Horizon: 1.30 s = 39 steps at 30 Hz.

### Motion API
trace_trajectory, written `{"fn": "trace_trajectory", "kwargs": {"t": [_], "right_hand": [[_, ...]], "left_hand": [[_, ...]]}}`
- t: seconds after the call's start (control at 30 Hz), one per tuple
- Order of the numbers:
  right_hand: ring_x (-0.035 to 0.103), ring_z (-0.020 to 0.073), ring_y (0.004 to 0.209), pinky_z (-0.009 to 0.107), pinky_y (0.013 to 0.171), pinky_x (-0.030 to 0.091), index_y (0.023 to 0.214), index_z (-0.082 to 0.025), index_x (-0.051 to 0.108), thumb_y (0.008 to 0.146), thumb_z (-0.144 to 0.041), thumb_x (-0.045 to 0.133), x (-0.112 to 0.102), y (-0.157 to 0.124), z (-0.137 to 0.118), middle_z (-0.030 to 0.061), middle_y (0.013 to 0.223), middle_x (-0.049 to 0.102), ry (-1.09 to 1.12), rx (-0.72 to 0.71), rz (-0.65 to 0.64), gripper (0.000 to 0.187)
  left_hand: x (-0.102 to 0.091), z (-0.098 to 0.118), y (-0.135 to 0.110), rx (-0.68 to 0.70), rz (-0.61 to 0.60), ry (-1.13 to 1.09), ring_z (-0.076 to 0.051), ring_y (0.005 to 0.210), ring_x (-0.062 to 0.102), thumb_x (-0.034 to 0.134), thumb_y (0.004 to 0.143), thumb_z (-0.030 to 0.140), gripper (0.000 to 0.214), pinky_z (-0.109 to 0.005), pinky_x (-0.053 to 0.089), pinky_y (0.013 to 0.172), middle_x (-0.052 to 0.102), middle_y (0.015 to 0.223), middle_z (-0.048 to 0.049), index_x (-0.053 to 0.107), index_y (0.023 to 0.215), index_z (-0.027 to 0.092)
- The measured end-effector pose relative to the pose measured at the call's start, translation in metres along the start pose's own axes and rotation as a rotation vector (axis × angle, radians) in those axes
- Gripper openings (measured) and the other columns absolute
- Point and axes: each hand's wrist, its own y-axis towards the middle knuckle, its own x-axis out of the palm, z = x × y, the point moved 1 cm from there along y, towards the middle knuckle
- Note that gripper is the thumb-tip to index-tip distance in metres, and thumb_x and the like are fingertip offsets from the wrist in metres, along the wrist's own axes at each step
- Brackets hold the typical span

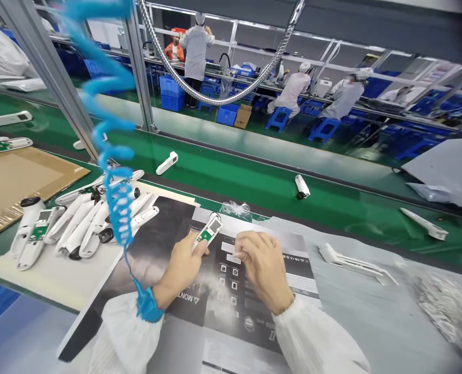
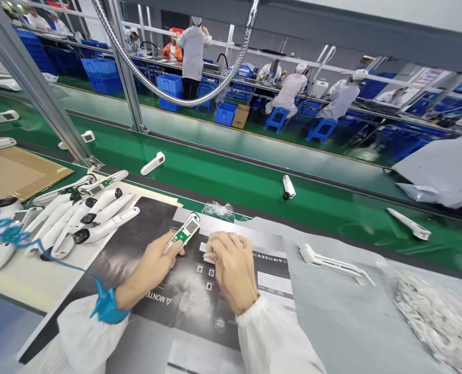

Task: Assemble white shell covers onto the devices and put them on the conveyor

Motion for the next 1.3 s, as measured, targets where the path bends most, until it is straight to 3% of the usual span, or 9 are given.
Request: {"fn": "trace_trajectory", "kwargs": {"t": [0.13,0.3,0.53,0.73,0.83,0.97,1.1,1.2,1.3], "right_hand": [[0.056,0.0206,0.094,0.035,0.081,0.030,0.091,-0.024,0.060,0.096,-0.026,0.052,0.007,0.026,0.007,0.0018,0.100,0.068,0.057,0.057,0.051,0.010],[0.057,0.0207,0.092,0.035,0.081,0.032,0.090,-0.025,0.063,0.094,-0.029,0.057,0.019,0.043,0.001,0.0019,0.098,0.069,0.071,0.062,0.084,0.008],[0.058,0.0207,0.089,0.041,0.087,0.028,0.097,-0.026,0.063,0.096,-0.019,0.052,0.018,0.041,0.004,0.0003,0.096,0.073,-0.278,-0.301,0.095,0.013],[0.058,0.0220,0.086,0.040,0.081,0.032,0.085,-0.023,0.056,0.088,-0.004,0.039,0.029,0.036,0.007,0.0036,0.091,0.070,-0.158,-0.441,0.079,0.026],[0.054,0.0196,0.071,0.035,0.071,0.034,0.077,-0.023,0.049,0.091,-0.012,0.038,0.037,0.051,0.021,0.0032,0.078,0.064,0.042,-0.278,0.045,0.021],[0.055,0.0239,0.077,0.034,0.066,0.029,0.078,-0.020,0.053,0.090,-0.016,0.047,0.048,0.082,0.046,0.0094,0.080,0.065,-0.112,0.237,-0.079,0.014],[0.057,0.0255,0.098,0.037,0.078,0.033,0.094,-0.020,0.063,0.087,-0.022,0.063,0.047,0.086,0.065,0.0094,0.103,0.068,-0.275,0.280,-0.156,0.008],[0.057,0.0206,0.106,0.035,0.087,0.035,0.105,-0.027,0.064,0.092,-0.033,0.059,0.024,0.069,0.082,0.0028,0.115,0.066,-0.312,0.277,-0.162,0.016],[0.062,0.0182,0.096,0.032,0.082,0.040,0.097,-0.026,0.067,0.096,-0.035,0.048,-0.025,0.036,0.112,0.0028,0.108,0.069,-0.331,0.350,-0.163,0.021]], "left_hand": [[-0.002,-0.011,0.003,-0.007,-0.031,-0.097,-0.013,0.051,0.046,0.045,0.092,0.042,0.030,-0.023,0.035,0.052,0.048,0.057,0.0036,0.060,0.083,0.018],[-0.003,-0.002,-0.007,-0.006,-0.034,-0.045,-0.013,0.052,0.047,0.045,0.093,0.039,0.027,-0.024,0.035,0.053,0.050,0.058,0.0033,0.062,0.087,0.019],[-0.006,0.012,-0.011,0.107,0.020,0.134,-0.019,0.073,0.059,0.047,0.089,0.023,0.019,-0.029,0.040,0.070,0.068,0.080,-0.0015,0.066,0.087,0.023],[0.008,-0.014,0.007,-0.238,0.108,-0.305,-0.012,0.049,0.047,0.051,0.084,0.034,0.020,-0.025,0.036,0.047,0.063,0.072,-0.0033,0.059,0.075,0.018],[0.004,-0.020,0.016,-0.267,0.187,-0.374,-0.009,0.045,0.043,0.046,0.086,0.044,0.028,-0.022,0.035,0.042,0.061,0.076,-0.0036,0.054,0.084,0.017],[-0.006,-0.010,0.009,-0.230,0.145,-0.452,-0.008,0.045,0.039,0.055,0.080,0.056,0.040,-0.020,0.032,0.043,0.052,0.063,0.0013,0.053,0.082,0.016],[-0.015,-0.001,0.000,-0.208,0.067,-0.414,-0.010,0.049,0.039,0.058,0.080,0.058,0.043,-0.020,0.030,0.047,0.046,0.053,0.0043,0.057,0.084,0.015],[-0.020,0.002,-0.006,-0.198,-0.009,-0.352,-0.012,0.054,0.041,0.055,0.084,0.059,0.042,-0.022,0.032,0.052,0.049,0.058,0.0029,0.059,0.088,0.017],[-0.023,0.008,-0.015,-0.226,-0.089,-0.341,-0.014,0.059,0.043,0.054,0.085,0.062,0.044,-0.023,0.033,0.055,0.052,0.063,0.0018,0.060,0.092,0.020]]}}
